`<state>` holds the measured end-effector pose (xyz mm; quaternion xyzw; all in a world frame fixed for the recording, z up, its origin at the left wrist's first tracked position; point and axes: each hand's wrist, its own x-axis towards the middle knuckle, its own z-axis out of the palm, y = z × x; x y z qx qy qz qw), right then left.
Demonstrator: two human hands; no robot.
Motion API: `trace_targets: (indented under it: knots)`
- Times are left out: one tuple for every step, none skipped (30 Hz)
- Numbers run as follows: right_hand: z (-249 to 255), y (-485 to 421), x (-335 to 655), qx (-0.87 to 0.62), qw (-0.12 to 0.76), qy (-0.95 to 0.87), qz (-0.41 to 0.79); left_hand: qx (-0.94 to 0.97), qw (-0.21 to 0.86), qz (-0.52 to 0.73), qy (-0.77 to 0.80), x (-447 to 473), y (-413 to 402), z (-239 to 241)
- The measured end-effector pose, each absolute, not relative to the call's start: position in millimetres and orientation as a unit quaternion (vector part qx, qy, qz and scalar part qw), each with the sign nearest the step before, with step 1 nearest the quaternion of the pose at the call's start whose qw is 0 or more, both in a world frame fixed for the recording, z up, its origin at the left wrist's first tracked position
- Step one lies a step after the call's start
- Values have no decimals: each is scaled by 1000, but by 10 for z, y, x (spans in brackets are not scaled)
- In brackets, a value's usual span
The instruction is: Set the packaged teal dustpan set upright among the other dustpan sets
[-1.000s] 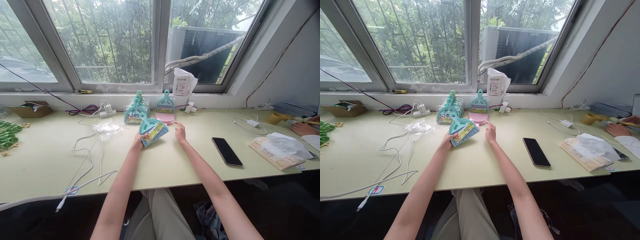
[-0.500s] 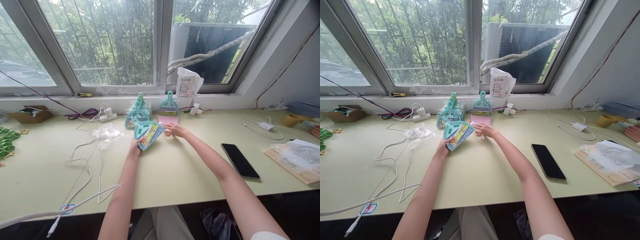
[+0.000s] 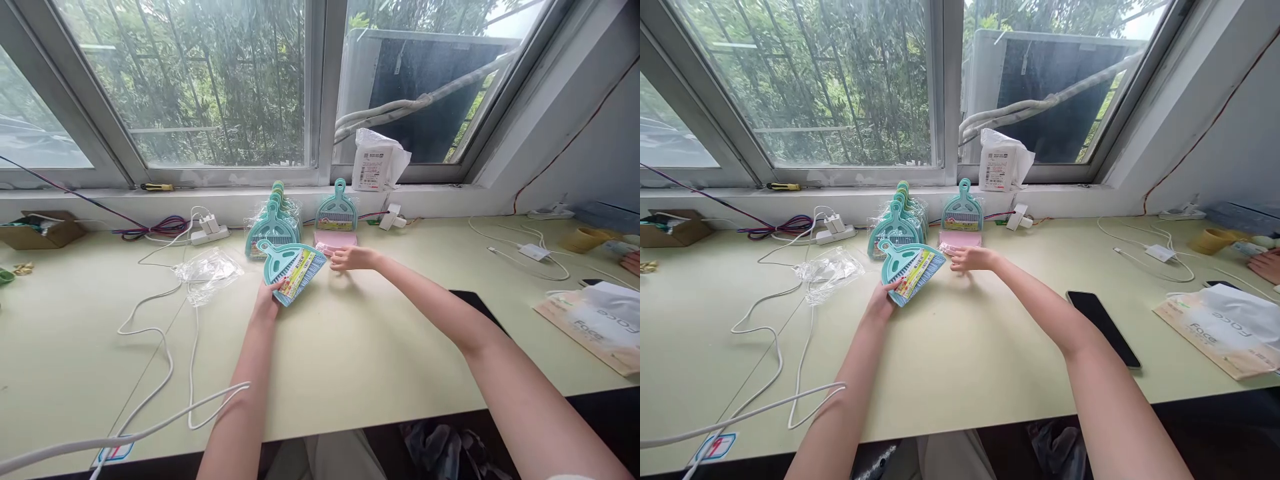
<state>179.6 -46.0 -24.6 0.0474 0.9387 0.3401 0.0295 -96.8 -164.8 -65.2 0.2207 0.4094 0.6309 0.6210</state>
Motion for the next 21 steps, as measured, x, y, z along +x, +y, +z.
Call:
trace_targets:
  knots:
    - [-221, -456, 1814, 48, 37, 932, 357, 221, 621, 629, 413, -970, -1649, -650]
    - [-197, -450, 1834, 55, 42, 927, 368, 222, 621, 627, 416, -971, -1650, -647]
    - [-172, -442, 1855, 66, 44, 925, 371, 222, 621, 624, 419, -970, -1652, -642]
    - [-146, -432, 1878, 82, 41, 925, 369, 222, 621, 622, 421, -969, -1654, -635]
    - [-117, -418, 1900, 101, 35, 927, 360, 221, 622, 621, 423, -966, -1656, -627]
    - [-86, -401, 1923, 123, 26, 929, 347, 220, 622, 621, 423, -963, -1658, -619]
    - [-53, -379, 1946, 149, 14, 931, 332, 219, 622, 621, 423, -960, -1658, -612]
    - [-16, -354, 1968, 179, 1, 931, 318, 217, 623, 621, 423, -957, -1658, -606]
    - [23, -324, 1989, 210, -12, 929, 303, 216, 623, 622, 422, -954, -1657, -603]
    - [65, -291, 2008, 242, -23, 926, 290, 214, 623, 623, 422, -951, -1655, -603]
    - [109, -252, 2023, 274, -34, 920, 279, 214, 623, 622, 422, -949, -1652, -606]
    - [155, -208, 2033, 305, -46, 912, 269, 217, 623, 621, 423, -947, -1649, -613]
    - [203, -157, 2035, 334, -58, 904, 260, 222, 623, 619, 424, -945, -1646, -623]
    - [252, -97, 2029, 362, -73, 895, 250, 228, 623, 617, 423, -944, -1641, -635]
    - [300, -28, 2012, 390, -91, 884, 241, 234, 623, 615, 423, -942, -1637, -647]
    - [345, 52, 1985, 419, -111, 870, 233, 238, 621, 614, 426, -941, -1633, -658]
    - [384, 144, 1946, 449, -134, 854, 227, 240, 619, 612, 430, -939, -1630, -667]
    - [414, 246, 1899, 476, -156, 837, 222, 241, 616, 610, 436, -938, -1628, -673]
    - [431, 356, 1845, 501, -175, 819, 218, 243, 615, 607, 441, -937, -1628, -675]
    - [433, 469, 1788, 525, -192, 801, 214, 247, 616, 603, 444, -935, -1631, -674]
    - [420, 579, 1732, 545, -204, 786, 209, 252, 619, 598, 444, -934, -1636, -670]
